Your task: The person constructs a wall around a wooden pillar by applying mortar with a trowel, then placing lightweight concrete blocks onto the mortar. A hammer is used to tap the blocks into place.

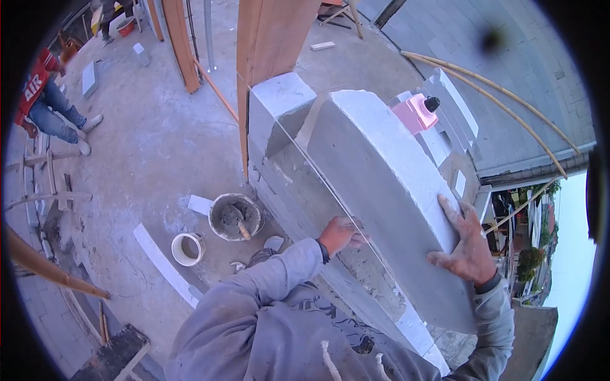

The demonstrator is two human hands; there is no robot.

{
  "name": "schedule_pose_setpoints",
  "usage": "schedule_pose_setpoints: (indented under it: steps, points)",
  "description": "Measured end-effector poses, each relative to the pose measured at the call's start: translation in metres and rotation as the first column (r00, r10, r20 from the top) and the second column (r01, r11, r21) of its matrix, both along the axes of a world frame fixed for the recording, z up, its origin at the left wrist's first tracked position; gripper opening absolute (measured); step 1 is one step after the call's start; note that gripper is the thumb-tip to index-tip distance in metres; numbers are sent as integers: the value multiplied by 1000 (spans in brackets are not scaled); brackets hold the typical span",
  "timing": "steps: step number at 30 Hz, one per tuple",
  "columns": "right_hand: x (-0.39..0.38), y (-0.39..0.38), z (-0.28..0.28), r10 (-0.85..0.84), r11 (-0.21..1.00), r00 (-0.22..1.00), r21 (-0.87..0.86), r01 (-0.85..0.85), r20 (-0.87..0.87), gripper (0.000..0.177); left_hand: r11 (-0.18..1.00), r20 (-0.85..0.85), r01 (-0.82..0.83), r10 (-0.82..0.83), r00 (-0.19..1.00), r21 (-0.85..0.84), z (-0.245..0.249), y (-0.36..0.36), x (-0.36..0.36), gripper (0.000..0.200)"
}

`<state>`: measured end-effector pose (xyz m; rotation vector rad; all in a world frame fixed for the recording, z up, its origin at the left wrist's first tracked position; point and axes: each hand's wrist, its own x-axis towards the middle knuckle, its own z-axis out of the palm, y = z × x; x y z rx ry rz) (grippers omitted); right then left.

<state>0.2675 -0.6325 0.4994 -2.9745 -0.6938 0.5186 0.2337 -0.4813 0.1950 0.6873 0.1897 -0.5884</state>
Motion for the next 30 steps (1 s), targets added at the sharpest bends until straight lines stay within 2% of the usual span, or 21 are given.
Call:
schedule_pose_setpoints:
  steps: [1, 3, 4, 6, 7, 9, 14, 16, 18, 20, 22, 24, 30]
  points:
    - [-5, 0, -5, 4, 1000, 1000, -20, -4, 3, 98, 1000, -8, -7, 7, 1000, -3, 1, 6, -3, 29]
    - [-13, -3, -15, -8, 1000, 1000, -3, 8, -20, 98, 985, 2, 40, -41, 999, 169, 7, 20, -12, 25]
    - [-17, -5, -21, -26, 999, 999, 23, 26, -27, 99, 984, -1, 33, -34, 999, 173, 3, 24, -17, 25]
    - [-22, -6, -33, 0, 999, 1000, 37, 1, -13, 99, 952, 109, -34, 1, 994, 303, -4, 30, -22, 23]
    - [-25, -6, -39, 17, 999, 1000, 42, -17, -2, 100, 951, 113, -45, 11, 994, 305, -4, 33, -25, 23]
    - [-28, -5, -46, 33, 997, 999, 72, -33, -3, 100, 907, 120, -78, 31, 992, 414, -5, 39, -31, 22]
    - [-31, -4, -65, 107, 989, 994, 98, -109, 24, 101, 888, 103, -150, 117, 988, 434, -9, 46, -43, 21]
    - [-34, -4, -71, 99, 985, 995, 139, -102, 24, 101, 882, 89, -159, 134, 987, 444, -9, 46, -47, 21]
    - [-37, -3, -77, 117, 984, 993, 131, -121, 34, 100, 836, 88, -144, 115, 989, 529, -10, 49, -48, 22]
    - [-36, 1, -85, 137, 980, 989, 136, -143, 51, 99, 837, 86, -154, 127, 988, 525, -23, 50, -46, 22]
    - [-36, 0, -91, 106, 982, 994, 156, -110, 30, 98, 847, 70, -147, 129, 989, 511, -31, 48, -48, 22]
    - [-37, 2, -94, 95, 985, 995, 142, -98, 23, 99, 805, 94, -135, 98, 991, 578, -30, 51, -46, 22]
    - [-36, 7, -101, 63, 993, 997, 102, -67, 37, 98, 834, 9, -119, 135, 991, 539, -36, 49, -40, 21]
